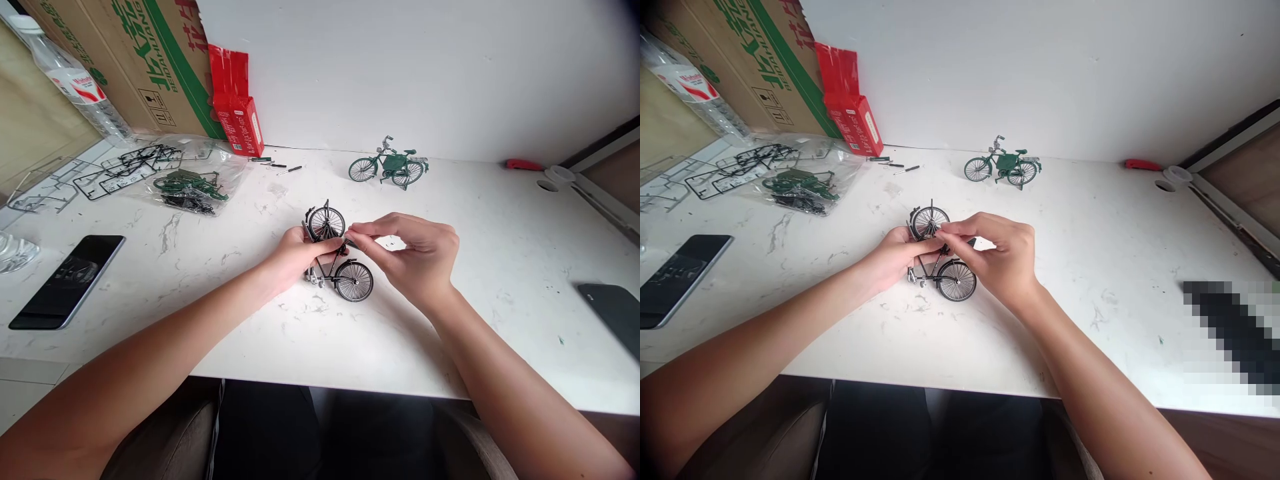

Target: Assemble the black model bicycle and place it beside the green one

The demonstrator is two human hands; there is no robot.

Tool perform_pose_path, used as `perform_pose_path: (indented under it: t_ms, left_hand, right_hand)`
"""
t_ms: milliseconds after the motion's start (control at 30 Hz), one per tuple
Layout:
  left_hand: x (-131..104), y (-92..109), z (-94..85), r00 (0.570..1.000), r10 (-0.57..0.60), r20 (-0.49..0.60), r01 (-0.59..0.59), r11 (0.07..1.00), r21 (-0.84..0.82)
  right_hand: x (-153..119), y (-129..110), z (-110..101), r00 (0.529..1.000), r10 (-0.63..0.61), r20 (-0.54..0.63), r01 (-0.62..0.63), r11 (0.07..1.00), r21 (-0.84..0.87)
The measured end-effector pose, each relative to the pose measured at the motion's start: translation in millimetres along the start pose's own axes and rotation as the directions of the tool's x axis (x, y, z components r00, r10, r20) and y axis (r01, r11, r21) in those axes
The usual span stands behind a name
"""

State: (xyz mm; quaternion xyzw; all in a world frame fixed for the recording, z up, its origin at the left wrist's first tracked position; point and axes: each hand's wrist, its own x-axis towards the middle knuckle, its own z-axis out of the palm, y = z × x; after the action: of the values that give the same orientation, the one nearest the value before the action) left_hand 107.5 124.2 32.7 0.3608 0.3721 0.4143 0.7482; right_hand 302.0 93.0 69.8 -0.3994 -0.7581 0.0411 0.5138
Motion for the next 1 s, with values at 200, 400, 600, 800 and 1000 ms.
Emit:
perform_pose_path:
  t_ms: [200, 400, 600, 800, 1000]
  left_hand:
    - [0.7, -0.9, -1.0, 1.0, 0.012, 0.023, -0.012, 1.0, 0.01]
    - [6.3, -7.9, -5.3, 0.998, 0.049, -0.029, -0.05, 0.998, -0.026]
    - [6.7, -6.2, -5.1, 0.998, 0.046, -0.038, -0.046, 0.999, -0.001]
    - [6.6, -5.2, -5.2, 0.996, 0.087, -0.027, -0.086, 0.996, 0.023]
    - [8.2, -9.0, -7.0, 0.99, 0.13, -0.048, -0.127, 0.99, 0.055]
  right_hand:
    - [-1.8, 3.0, 1.7, 0.999, -0.054, -0.001, 0.054, 0.999, 0.009]
    - [-2.5, 7.2, 3.3, 0.993, -0.117, -0.001, 0.117, 0.991, 0.067]
    - [-1.9, 7.2, 3.7, 0.993, -0.114, -0.027, 0.116, 0.991, 0.063]
    - [-2.4, 4.7, 4.3, 0.996, -0.08, -0.045, 0.083, 0.995, 0.058]
    - [-2.6, 1.5, 4.3, 0.998, -0.037, -0.06, 0.041, 0.996, 0.079]
